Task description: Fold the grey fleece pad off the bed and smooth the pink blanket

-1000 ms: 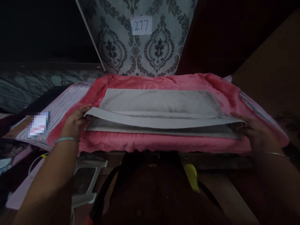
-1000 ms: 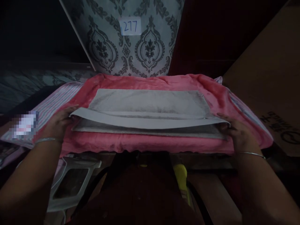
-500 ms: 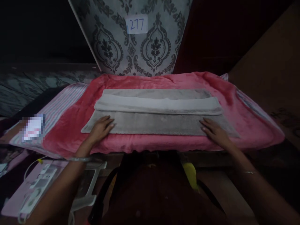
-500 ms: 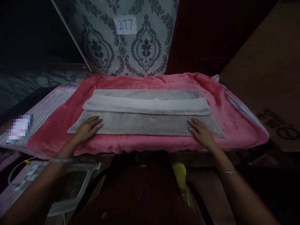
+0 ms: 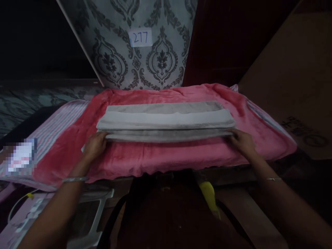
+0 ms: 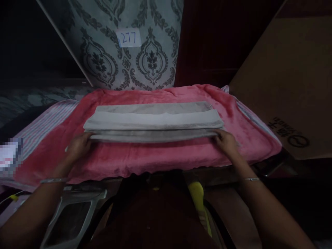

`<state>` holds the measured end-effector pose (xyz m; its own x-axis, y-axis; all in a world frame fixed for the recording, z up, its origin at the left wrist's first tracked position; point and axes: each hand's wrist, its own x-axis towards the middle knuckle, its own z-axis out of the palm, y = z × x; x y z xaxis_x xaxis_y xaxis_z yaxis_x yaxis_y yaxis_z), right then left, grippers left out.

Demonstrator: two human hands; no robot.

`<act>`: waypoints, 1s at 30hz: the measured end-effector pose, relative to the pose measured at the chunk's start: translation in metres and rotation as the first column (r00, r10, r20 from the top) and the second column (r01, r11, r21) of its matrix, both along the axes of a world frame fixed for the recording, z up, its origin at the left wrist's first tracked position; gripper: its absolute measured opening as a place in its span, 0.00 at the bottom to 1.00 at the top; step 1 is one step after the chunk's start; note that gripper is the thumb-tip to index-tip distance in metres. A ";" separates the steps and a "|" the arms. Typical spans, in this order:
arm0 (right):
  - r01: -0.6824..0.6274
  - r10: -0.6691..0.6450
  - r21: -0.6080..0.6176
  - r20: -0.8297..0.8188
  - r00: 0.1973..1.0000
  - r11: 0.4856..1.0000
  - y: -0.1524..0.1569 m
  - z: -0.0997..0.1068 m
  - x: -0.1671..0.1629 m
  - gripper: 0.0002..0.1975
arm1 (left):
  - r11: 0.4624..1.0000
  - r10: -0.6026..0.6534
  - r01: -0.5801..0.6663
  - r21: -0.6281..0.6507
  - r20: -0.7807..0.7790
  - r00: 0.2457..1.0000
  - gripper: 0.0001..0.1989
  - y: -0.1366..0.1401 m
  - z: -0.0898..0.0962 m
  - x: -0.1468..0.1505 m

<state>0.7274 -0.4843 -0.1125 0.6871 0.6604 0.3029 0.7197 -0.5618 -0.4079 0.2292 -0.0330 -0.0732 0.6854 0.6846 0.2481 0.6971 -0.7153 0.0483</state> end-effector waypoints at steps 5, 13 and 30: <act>0.114 -0.100 -0.102 0.132 0.986 0.988 0.046 0.009 0.019 0.17 | 0.994 0.114 -0.113 0.015 -0.149 0.982 0.21 0.015 0.033 0.043; 0.144 -0.066 -0.183 0.374 0.925 0.972 0.054 -0.008 0.003 0.20 | 0.986 -0.024 0.058 0.156 -0.216 0.976 0.20 0.012 0.035 0.050; -0.199 0.186 -0.013 -0.310 0.932 0.980 -0.060 0.008 0.008 0.18 | 0.863 -0.106 0.113 -0.493 0.041 0.994 0.21 0.014 0.013 -0.091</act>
